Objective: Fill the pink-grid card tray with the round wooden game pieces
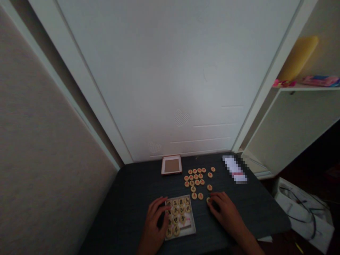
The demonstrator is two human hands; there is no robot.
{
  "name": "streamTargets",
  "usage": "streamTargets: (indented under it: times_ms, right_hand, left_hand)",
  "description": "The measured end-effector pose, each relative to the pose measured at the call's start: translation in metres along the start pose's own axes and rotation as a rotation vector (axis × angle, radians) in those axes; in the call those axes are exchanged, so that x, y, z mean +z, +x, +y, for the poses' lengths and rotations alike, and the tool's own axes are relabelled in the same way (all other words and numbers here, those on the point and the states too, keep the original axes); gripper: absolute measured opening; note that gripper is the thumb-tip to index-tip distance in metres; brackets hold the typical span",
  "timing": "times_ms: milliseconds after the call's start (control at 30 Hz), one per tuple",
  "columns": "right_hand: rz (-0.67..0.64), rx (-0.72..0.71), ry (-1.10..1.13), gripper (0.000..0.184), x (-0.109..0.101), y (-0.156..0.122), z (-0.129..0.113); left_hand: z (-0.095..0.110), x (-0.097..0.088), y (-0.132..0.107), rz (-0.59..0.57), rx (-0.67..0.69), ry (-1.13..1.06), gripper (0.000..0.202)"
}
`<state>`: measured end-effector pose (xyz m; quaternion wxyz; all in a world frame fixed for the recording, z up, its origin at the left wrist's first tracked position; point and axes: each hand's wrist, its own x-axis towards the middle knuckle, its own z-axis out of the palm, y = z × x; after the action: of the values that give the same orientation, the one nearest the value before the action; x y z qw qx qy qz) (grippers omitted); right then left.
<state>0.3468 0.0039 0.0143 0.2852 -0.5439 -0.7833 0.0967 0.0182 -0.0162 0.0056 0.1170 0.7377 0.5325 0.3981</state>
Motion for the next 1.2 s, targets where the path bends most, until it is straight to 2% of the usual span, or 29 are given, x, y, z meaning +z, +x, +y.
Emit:
streamTargets:
  times_ms: [133,300,533,700,833,967,1200]
  right_hand:
    - [0.018,0.059,0.052,0.011,0.008,-0.001,0.002]
    - [0.052,0.123,0.168,0.018,0.015,-0.003,0.001]
    - [0.09,0.087,0.371,0.027,0.014,-0.008,-0.035]
    - [0.017,0.091,0.469,0.025,0.018,-0.006,-0.069]
    - [-0.038,0.103,0.565,0.022,0.024,-0.004,-0.087]
    - [-0.05,0.128,0.622,0.017,0.028,-0.005,-0.094]
    - [-0.088,0.199,0.613,0.024,0.027,-0.006,-0.096]
  left_hand:
    - [0.003,-0.002,0.0,0.004,-0.008,0.002,0.019]
    - [0.005,-0.003,0.001,0.033,0.0,-0.009,0.019]
    - [0.007,-0.004,0.002,0.054,-0.009,-0.035,0.016]
    - [0.022,-0.005,0.002,-0.022,-0.01,-0.085,0.013]
    - [0.033,-0.006,0.002,-0.056,-0.017,-0.112,0.014]
    - [0.037,-0.008,0.004,-0.102,-0.042,-0.15,0.018]
    - [0.044,-0.009,0.005,-0.186,-0.122,-0.204,0.021]
